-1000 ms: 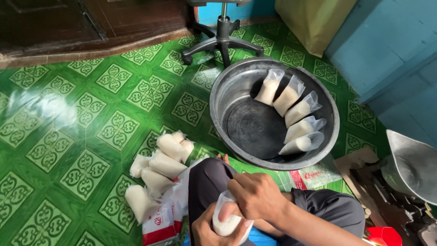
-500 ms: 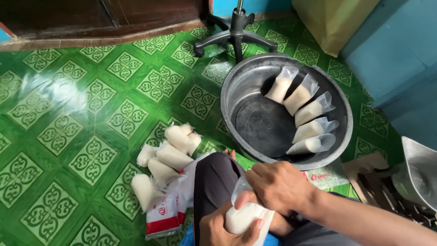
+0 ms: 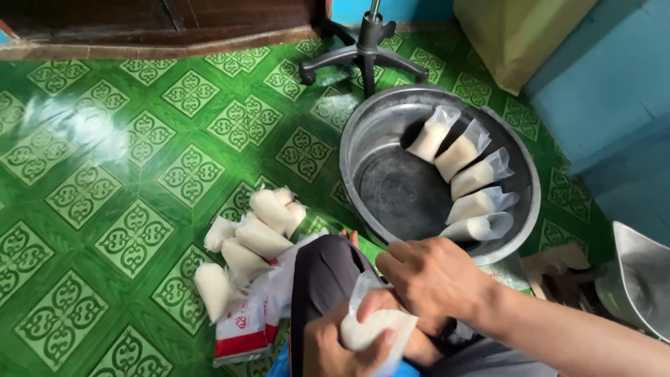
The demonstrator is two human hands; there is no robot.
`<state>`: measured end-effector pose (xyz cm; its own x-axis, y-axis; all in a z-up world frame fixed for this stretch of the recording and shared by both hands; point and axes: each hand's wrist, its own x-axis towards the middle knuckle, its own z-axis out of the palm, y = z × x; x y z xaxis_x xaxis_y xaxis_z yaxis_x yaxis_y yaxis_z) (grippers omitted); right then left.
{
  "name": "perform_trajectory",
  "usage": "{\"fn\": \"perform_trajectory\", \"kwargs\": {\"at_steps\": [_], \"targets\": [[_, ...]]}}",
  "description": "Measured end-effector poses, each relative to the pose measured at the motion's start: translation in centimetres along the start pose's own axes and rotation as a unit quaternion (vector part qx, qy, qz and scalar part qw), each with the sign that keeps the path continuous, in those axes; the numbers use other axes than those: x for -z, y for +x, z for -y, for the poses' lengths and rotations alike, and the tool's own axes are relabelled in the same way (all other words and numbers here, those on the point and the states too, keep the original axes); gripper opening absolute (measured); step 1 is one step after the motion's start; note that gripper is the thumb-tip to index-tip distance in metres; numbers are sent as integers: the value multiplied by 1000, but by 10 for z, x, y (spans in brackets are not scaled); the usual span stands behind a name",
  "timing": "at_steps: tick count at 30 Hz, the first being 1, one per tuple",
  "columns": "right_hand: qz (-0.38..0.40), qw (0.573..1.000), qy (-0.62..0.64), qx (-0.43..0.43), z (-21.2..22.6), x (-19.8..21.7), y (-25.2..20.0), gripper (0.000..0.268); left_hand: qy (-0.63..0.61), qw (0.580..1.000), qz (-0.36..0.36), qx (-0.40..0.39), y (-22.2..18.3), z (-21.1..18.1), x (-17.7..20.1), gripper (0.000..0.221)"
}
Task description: Tying small plastic bags filled with white powder by twisting the tops and knotting them.
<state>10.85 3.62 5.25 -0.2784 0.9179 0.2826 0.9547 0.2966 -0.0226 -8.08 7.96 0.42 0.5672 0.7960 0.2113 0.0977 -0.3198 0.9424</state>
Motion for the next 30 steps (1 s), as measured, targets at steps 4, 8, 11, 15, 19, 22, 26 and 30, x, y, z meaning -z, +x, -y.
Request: {"fn": "perform_trajectory", "kwargs": {"at_steps": [4, 8, 11, 15, 19, 22, 26, 30], "targets": [[30, 994, 83, -68, 11, -10, 2, 14, -45, 990, 10, -133, 18, 23, 1, 42], [5, 992, 96, -78, 10, -32, 9, 16, -105, 983, 56, -138, 31, 43, 10, 34], [-33, 985, 143, -86, 6, -42, 24, 37, -120, 977, 78, -161, 41, 50, 17, 37], [-47, 972, 202, -108, 4, -59, 36, 35, -80, 982, 8, -172, 48, 55, 26, 36], [-57, 966, 216, -131, 2, -82, 40, 40, -1, 984, -58, -167, 50, 72, 25, 19], [-73, 962, 219, -147, 2, -80, 43, 38, -4, 984, -79, -160, 52, 77, 23, 18], [-55, 970, 180, -156, -2, -84, 40, 34, -6, 982, -95, -163, 60, 76, 21, 17], [-49, 974, 155, -158, -3, -81, 39, 40, -25, 985, -99, -139, 61, 78, 18, 9]]}}
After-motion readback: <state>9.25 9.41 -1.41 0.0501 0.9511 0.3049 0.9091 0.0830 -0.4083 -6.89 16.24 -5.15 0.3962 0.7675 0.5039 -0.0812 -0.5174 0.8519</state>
